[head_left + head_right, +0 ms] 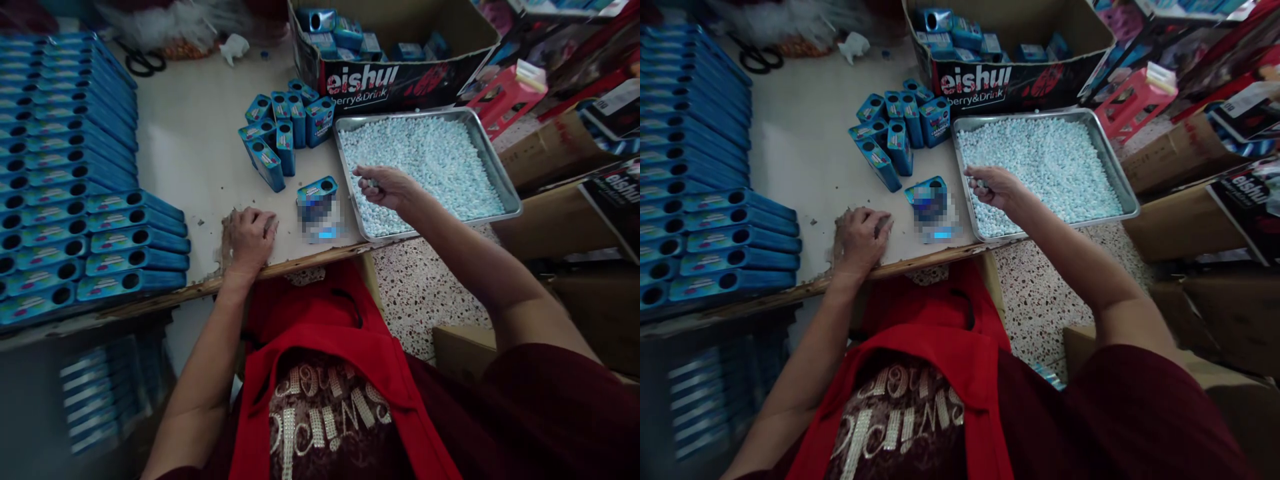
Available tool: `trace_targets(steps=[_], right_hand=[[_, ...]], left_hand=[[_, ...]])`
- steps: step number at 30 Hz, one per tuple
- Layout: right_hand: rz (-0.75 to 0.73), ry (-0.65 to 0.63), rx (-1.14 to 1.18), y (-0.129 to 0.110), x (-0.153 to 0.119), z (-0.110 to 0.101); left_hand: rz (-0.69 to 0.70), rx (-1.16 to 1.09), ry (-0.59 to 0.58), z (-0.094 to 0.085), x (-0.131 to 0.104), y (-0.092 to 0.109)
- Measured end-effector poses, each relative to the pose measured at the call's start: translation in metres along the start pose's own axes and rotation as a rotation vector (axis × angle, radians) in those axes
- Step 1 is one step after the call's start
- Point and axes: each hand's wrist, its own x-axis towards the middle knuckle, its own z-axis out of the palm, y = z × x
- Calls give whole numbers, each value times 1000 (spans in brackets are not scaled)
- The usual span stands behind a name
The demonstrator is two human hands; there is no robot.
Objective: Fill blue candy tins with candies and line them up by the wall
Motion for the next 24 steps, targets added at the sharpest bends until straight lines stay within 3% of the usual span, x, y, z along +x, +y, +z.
trace_targets(steps=[3, 9, 19, 24], right_hand=[[-65, -54, -115, -16, -8, 8], [-53, -109, -148, -36, -11, 22], [-220, -301, -422, -28, -6, 30], [-137, -313, -454, -25, -12, 40]], left_hand=[[6, -9, 17, 2, 0, -1], [23, -16, 55, 7, -1, 0], [3, -27, 1, 1, 0, 4], [10, -35, 4, 0, -1, 4]])
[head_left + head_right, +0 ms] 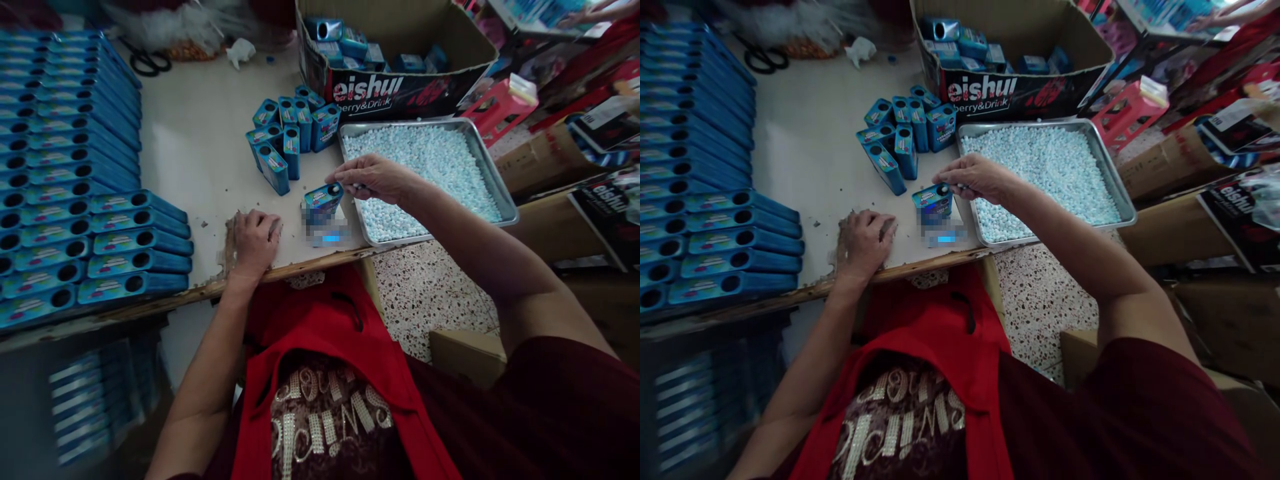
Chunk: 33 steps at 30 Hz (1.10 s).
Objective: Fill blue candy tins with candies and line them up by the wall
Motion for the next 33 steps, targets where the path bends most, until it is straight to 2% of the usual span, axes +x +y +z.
trace_targets(steps=[3, 5, 7, 9, 11, 13, 14, 16, 17, 19, 21, 23, 25, 27, 29, 33], right_hand=[[25, 78, 117, -4, -3, 2], [-13, 162, 242, -4, -1, -6], [-68, 254, 339, 0, 6, -21], [-114, 375, 299, 11, 15, -42], [-168, 536, 9, 27, 24, -63], [-241, 653, -473, 40, 31, -79], [-287, 659, -698, 45, 35, -83], [-404, 559, -989, 47, 45, -82], [-476, 480, -1058, 45, 51, -76], [-639, 312, -1146, 33, 67, -54], [-762, 174, -1258, 17, 87, -25], [-811, 70, -1388, 0, 108, 6], [-802, 15, -1495, -15, 129, 30], [-787, -7, -1558, -26, 145, 45], [-794, -24, -1575, -33, 157, 51], [-848, -80, -1520, -37, 169, 47]], left_hand=[[-3, -29, 16, -5, -3, 0], [-22, -66, 79, -10, -3, 6], [-16, -89, 163, -15, 2, 23], [63, -90, 199, -17, 14, 52], [197, -80, 124, -17, 34, 86], [267, -49, -46, -21, 57, 117], [271, -29, -138, -27, 67, 128], [243, 13, -249, -49, 85, 135], [211, 34, -250, -66, 92, 131], [118, 83, -162, -112, 103, 110], [-12, 151, -53, -165, 114, 73], [-101, 209, 27, -211, 127, 30], [-148, 249, 24, -241, 140, -14], [-162, 260, -47, -250, 150, -52], [-163, 251, -164, -247, 153, -82], [-157, 228, -422, -233, 145, -120]])
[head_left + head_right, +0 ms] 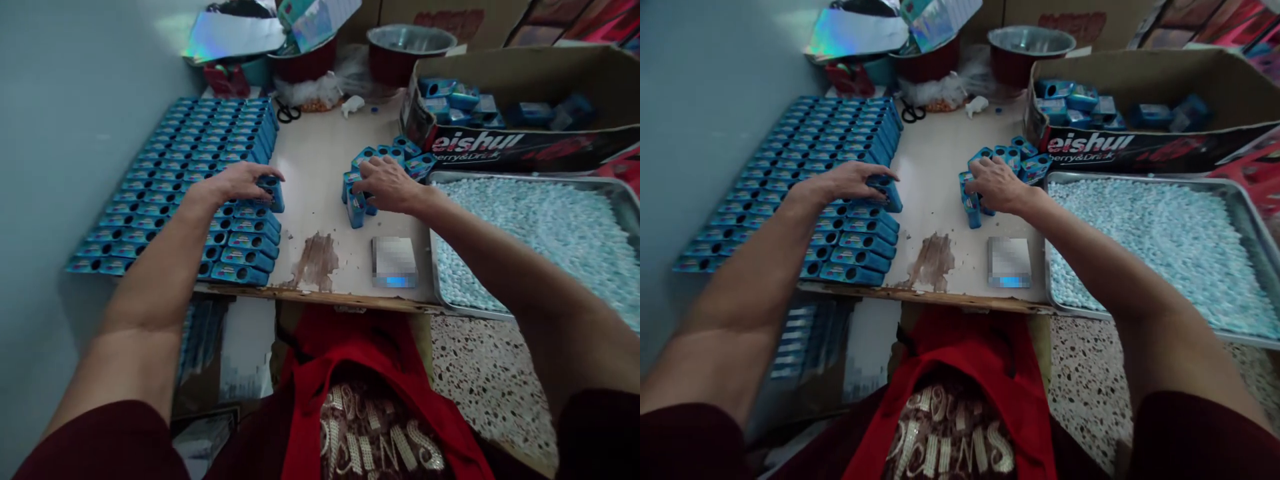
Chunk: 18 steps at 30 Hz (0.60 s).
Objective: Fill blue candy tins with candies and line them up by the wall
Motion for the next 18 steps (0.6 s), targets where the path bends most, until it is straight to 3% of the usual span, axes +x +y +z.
trace_targets(steps=[4, 8, 11, 14, 18], right_hand=[[-29, -42, 63, -6, 4, -4], [40, -147, 148, -37, -7, -20], [144, -162, 122, -57, -41, -36], [267, -161, 90, -68, -92, -47], [346, -154, 90, -70, -146, -45]], left_hand=[[26, 15, -62, 11, -5, -20], [-9, 20, 7, 29, -14, -12], [-2, 140, 131, 59, -36, 14], [32, 226, 227, 92, -67, 41], [-42, 210, 237, 112, -90, 52]])
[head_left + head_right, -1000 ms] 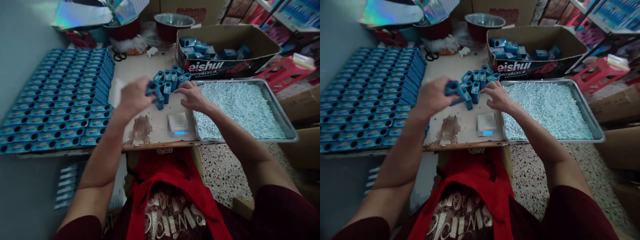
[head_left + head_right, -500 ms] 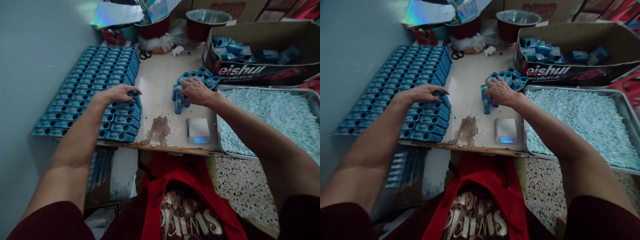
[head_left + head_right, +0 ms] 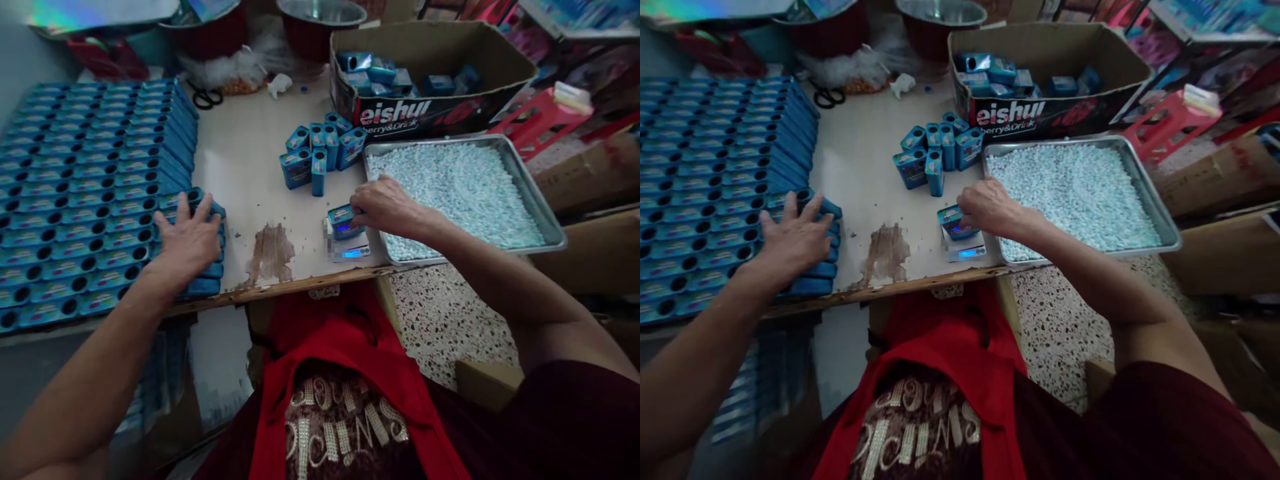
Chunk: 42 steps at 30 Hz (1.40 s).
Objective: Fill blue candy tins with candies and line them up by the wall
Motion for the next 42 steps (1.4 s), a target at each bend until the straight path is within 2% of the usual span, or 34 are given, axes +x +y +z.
trace_targets(steps=[4, 6, 8, 9, 11, 14, 17, 20, 22, 23, 26, 28, 30, 32, 36, 39, 42], right_hand=[[88, 29, 213, 26, -22, 5], [174, 128, 333, 53, -36, 7], [231, 216, 332, 84, -59, 15], [224, 212, 287, 99, -73, 23], [157, 105, 185, 123, -102, 44], [108, -30, 32, 142, -128, 81], [112, -42, -52, 151, -120, 104], [179, 14, -35, 158, -87, 109], [321, 124, 97, 162, -64, 105], [416, 223, 236, 163, -55, 102], [674, 554, 924, 166, -39, 93], [727, 611, 1376, 167, -38, 89], [681, 567, 1629, 167, -42, 87], [585, 569, 1719, 161, -47, 87], [473, 678, 1767, 136, -53, 85], [525, 680, 1764, 110, -50, 76], [613, 607, 1719, 91, -44, 67]], left_hand=[[-32, -31, -7, -9, -3, -3], [4, -111, 37, -20, -9, 2], [71, -208, 115, -32, -21, 11], [104, -244, 155, -37, -29, 17], [145, -276, 216, -43, -41, 30], [182, -261, 222, -36, -46, 48], [217, -207, 161, -21, -39, 65], [230, -121, 105, -14, -34, 82], [239, -74, 84, -18, -36, 90], [246, -57, 71, -21, -39, 92], [258, -49, 41, -27, -43, 97], [262, -101, 37, -25, -41, 101], [273, -188, 48, -19, -35, 110], [283, -283, 75, -10, -26, 126], [266, -502, 164, 11, -12, 165], [221, -698, 186, 30, -5, 189], [170, -840, 187, 46, -1, 204]])
